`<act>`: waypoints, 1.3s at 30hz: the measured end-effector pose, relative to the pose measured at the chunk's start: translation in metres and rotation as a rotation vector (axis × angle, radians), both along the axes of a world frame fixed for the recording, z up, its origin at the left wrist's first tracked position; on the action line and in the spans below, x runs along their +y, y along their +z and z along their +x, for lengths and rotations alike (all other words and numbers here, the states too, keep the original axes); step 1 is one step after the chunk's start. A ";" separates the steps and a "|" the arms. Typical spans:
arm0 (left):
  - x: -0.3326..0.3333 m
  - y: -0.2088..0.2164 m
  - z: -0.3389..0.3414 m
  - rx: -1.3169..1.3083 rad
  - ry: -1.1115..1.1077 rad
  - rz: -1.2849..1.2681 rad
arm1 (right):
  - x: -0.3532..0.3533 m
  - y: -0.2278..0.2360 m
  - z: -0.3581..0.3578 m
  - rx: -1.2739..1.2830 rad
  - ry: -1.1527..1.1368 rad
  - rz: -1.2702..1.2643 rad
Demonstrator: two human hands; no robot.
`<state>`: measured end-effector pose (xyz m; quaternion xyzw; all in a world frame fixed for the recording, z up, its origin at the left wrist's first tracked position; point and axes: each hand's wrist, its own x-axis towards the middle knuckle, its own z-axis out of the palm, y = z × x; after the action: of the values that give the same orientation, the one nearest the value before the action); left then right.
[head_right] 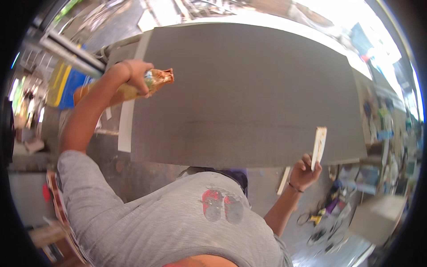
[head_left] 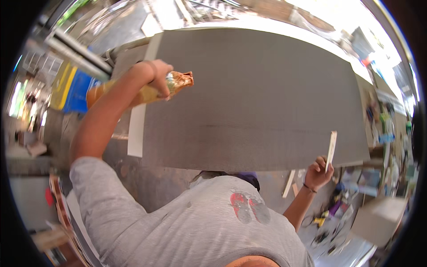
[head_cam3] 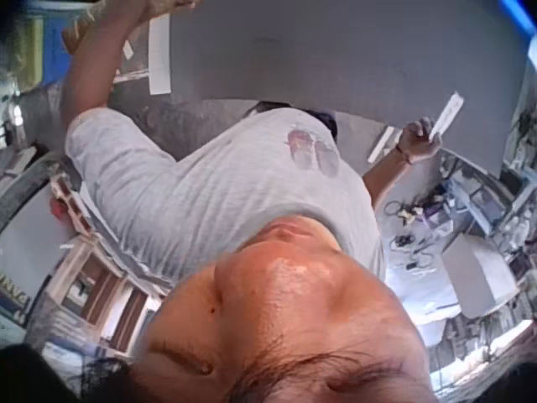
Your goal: The person flips over a large piece of laminate on a workbench to reveal the underside, wipes the surface with a small blue cloth, and then pours liquid adhesive from a plastic bottle onto the panel, spreading some with a hand-held spreader.
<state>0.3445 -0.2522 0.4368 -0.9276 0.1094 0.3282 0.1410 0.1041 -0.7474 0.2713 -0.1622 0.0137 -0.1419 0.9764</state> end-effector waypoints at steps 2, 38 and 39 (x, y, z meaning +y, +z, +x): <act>-0.009 -0.003 0.013 0.041 0.019 0.296 | -0.021 -0.014 0.014 0.060 -0.006 0.003; -0.232 0.066 -0.013 0.113 0.138 0.995 | -0.240 0.017 0.085 0.422 -0.023 -0.785; -0.233 0.063 -0.011 0.102 0.169 1.013 | -0.243 0.018 0.084 0.400 0.002 -0.774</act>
<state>0.3338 -0.4855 0.4996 -0.7314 -0.1319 0.3949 0.5400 0.1883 -0.9900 0.2892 -0.5408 0.1483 -0.1015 0.8217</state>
